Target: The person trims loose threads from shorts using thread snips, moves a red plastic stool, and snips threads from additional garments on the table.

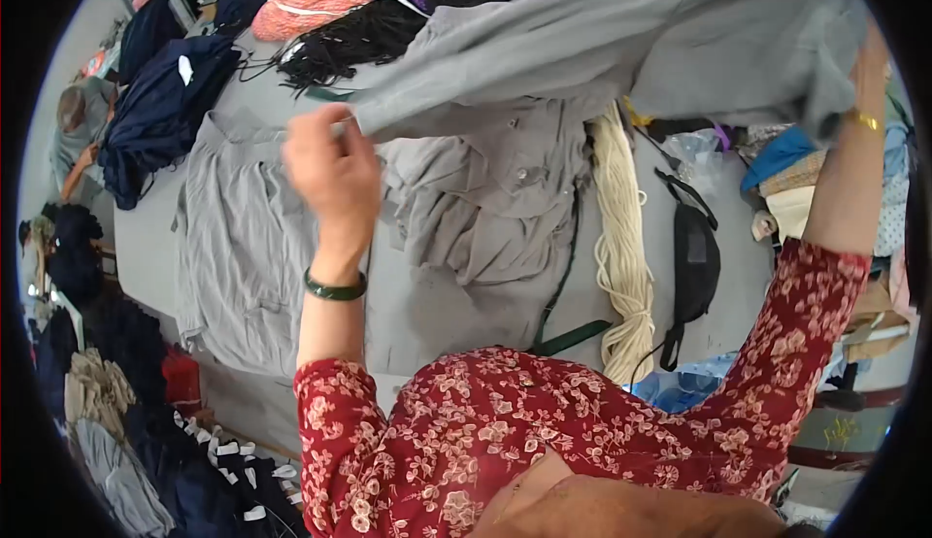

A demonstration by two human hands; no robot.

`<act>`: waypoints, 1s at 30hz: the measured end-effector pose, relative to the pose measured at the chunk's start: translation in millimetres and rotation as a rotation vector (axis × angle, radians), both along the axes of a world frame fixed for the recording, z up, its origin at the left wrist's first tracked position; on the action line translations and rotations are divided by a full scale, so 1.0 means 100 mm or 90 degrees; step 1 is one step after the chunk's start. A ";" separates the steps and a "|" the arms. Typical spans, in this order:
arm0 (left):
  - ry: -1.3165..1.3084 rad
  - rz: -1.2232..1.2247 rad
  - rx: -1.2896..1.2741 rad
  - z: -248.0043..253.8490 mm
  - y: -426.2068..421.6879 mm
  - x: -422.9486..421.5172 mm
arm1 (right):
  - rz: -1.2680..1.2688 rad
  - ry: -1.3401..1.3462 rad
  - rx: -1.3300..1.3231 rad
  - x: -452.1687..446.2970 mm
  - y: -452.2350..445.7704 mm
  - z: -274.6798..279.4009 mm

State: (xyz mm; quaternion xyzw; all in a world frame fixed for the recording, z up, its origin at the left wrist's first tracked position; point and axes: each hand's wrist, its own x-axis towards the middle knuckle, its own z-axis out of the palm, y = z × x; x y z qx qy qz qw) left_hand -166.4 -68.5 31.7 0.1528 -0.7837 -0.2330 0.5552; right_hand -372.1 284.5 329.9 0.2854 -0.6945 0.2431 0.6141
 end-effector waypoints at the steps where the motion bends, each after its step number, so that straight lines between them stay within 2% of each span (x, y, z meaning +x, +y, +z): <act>1: 0.052 0.032 0.057 0.12 -0.04 0.16 | -0.050 0.062 0.043 -0.25 0.08 0.00; 2: 0.102 0.026 0.141 0.20 -0.03 0.27 | -0.100 0.071 0.084 -0.45 0.06 -0.04; 4: -0.089 -0.177 0.001 0.15 0.07 0.44 | -0.143 -0.012 0.190 -0.77 -0.31 -0.35; 5: -0.285 -0.424 0.024 0.13 0.16 0.51 | -0.142 -0.075 0.251 -0.89 -0.62 -0.58; 7: -0.549 -0.864 0.103 -0.04 0.33 0.58 | -0.097 -0.203 0.356 -1.01 -1.18 -1.09; 8: -0.610 -1.059 0.156 -0.22 0.37 0.58 | -0.068 -0.254 0.392 -1.00 -1.40 -1.32; 10: -0.446 -0.880 0.312 -0.31 0.28 0.68 | 0.006 -0.332 0.404 -0.79 -1.63 -1.75; 11: -0.355 -0.644 0.288 -0.44 0.19 0.64 | 0.057 -0.356 0.382 -0.59 -1.67 -1.92; 13: -0.216 -0.282 0.162 -0.63 -0.01 0.55 | 0.164 -0.414 0.315 0.01 -1.57 -2.28; 14: -0.165 -0.157 0.058 -0.67 -0.07 0.55 | 0.213 -0.447 0.287 0.32 -1.48 -2.50; 15: -0.149 -0.198 0.046 -0.74 -0.05 0.59 | 0.270 -0.490 0.246 0.68 -1.34 -2.74; 16: -0.146 -0.190 -0.039 -0.75 0.04 0.60 | 0.313 -0.539 0.208 1.02 -1.22 -3.02; 18: -0.200 -0.289 -0.178 -0.82 0.28 0.56 | 0.362 -0.638 0.150 1.54 -1.04 -3.59; 20: -0.242 -0.319 -0.399 -0.92 0.42 0.37 | 0.364 -0.689 0.110 1.72 -0.99 -3.97; 22: -0.241 -0.324 -0.475 -0.90 0.44 0.10 | 0.339 -0.691 0.087 1.65 -1.05 -4.11; 24: -0.358 -0.475 -0.408 -0.74 0.45 -0.09 | 0.336 -0.774 -0.017 1.58 -1.06 -4.06; 25: -0.364 -0.539 -0.255 -0.66 0.53 -0.13 | 0.355 -0.836 -0.092 1.55 -1.04 -4.03; 26: -0.371 -0.598 -0.098 -0.51 0.65 -0.14 | 0.452 -0.819 -0.183 1.49 -1.03 -4.02; 28: -0.347 -0.728 0.176 -0.23 0.87 -0.14 | 0.409 -0.795 -0.239 1.39 -0.91 -3.82; 30: -0.284 -0.874 0.407 0.01 1.03 -0.15 | 0.398 -0.839 -0.429 1.52 -0.90 -3.11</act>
